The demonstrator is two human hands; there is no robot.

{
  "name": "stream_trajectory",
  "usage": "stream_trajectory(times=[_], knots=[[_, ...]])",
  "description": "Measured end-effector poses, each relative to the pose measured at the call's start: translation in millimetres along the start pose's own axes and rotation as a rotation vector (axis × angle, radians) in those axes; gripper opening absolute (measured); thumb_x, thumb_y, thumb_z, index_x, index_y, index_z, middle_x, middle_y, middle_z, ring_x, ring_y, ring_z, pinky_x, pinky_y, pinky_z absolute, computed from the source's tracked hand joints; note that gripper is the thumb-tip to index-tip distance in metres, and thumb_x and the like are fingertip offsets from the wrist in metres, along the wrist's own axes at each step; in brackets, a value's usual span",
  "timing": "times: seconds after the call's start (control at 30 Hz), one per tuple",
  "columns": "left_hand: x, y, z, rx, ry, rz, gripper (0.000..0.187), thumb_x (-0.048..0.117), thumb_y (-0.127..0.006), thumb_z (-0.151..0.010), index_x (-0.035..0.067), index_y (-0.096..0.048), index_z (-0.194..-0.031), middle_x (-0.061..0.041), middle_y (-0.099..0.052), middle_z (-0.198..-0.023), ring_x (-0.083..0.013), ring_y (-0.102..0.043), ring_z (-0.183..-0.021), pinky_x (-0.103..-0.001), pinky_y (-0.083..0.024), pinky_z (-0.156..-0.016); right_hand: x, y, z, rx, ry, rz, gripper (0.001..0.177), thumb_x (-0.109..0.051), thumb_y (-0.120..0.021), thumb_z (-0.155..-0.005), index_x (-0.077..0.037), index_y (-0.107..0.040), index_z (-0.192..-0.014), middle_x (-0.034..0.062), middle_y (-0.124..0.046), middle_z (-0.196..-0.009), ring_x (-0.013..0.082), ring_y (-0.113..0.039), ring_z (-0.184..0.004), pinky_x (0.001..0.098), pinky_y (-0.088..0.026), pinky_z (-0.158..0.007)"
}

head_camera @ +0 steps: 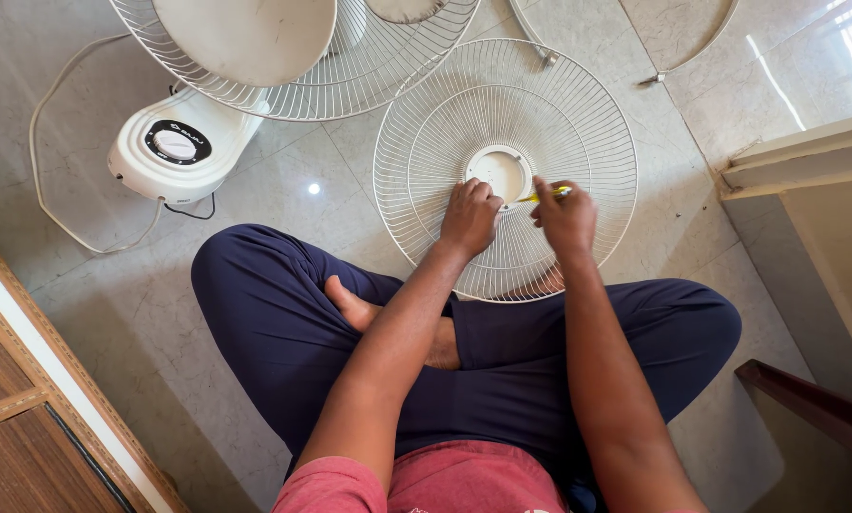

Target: The person sits on the floor and uses a yellow screwdriver to loosen and remove screws from the central hub of a white fan cage. The person repeatedly adjusts the screwdriver and the cage while working on the fasteners.

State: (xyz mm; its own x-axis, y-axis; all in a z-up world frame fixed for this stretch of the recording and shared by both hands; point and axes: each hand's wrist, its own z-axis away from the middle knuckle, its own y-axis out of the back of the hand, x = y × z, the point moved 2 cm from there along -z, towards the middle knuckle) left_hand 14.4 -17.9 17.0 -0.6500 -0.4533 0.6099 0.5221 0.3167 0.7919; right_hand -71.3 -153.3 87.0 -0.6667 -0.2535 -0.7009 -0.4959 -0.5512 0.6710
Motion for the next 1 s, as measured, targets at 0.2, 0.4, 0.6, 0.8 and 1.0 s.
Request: stream_trajectory(times=[0.2,0.4,0.6,0.8,1.0], knots=[[-10,46,1,0.395,-0.034,-0.012,0.029,0.02,-0.077,-0.086,0.006,-0.077,-0.111,-0.014,-0.067,-0.123,-0.0408,-0.05,-0.13,-0.053,-0.038,-0.113,13,62,-33,0.1,0.01,-0.281,0.044,-0.039,-0.071,-0.104,-0.001,-0.065,-0.083,0.0052,-0.064,-0.064,0.0103,-0.063,-0.052,0.0262,-0.051,-0.048],[-43,91,62,0.718,0.379,-0.033,0.059,0.027,-0.079,-0.089,0.005,-0.053,-0.137,-0.026,-0.046,-0.148,-0.0484,-0.035,-0.141,-0.061,-0.028,-0.117,10,61,-29,-0.166,-0.118,-0.072,0.044,-0.046,-0.066,-0.099,-0.006,-0.061,-0.081,0.0049,-0.065,-0.07,0.0148,-0.063,-0.053,0.0296,-0.051,-0.046],[-70,78,69,0.511,0.909,0.794,0.079,0.02,-0.071,-0.091,0.005,-0.025,-0.154,-0.024,-0.049,-0.14,-0.034,-0.06,-0.108,-0.043,-0.052,-0.084,-3,36,-14,-0.137,0.04,0.033,0.063,-0.06,-0.054,-0.104,-0.002,-0.065,-0.081,0.0063,-0.064,-0.068,0.0144,-0.063,-0.061,0.0313,-0.052,-0.058],[-60,80,60,0.493,0.781,1.017,0.039,0.016,-0.062,-0.096,0.004,-0.061,-0.133,-0.014,-0.073,-0.112,-0.0128,-0.068,-0.079,-0.024,-0.056,-0.055,-1,43,-19,-0.102,0.043,-0.074,0.059,-0.056,-0.057,-0.105,-0.003,-0.065,-0.081,0.005,-0.064,-0.068,0.0119,-0.062,-0.059,0.0291,-0.05,-0.056],[-43,90,60,0.544,0.397,1.197,0.038,0.008,-0.067,-0.093,0.0,-0.054,-0.128,-0.008,-0.065,-0.109,-0.0098,-0.063,-0.078,-0.025,-0.056,-0.056,9,33,-13,-0.188,0.08,0.178,0.049,-0.052,-0.065,-0.098,-0.004,-0.072,-0.101,0.0116,-0.068,-0.076,0.0207,-0.065,-0.068,0.0386,-0.051,-0.063]])
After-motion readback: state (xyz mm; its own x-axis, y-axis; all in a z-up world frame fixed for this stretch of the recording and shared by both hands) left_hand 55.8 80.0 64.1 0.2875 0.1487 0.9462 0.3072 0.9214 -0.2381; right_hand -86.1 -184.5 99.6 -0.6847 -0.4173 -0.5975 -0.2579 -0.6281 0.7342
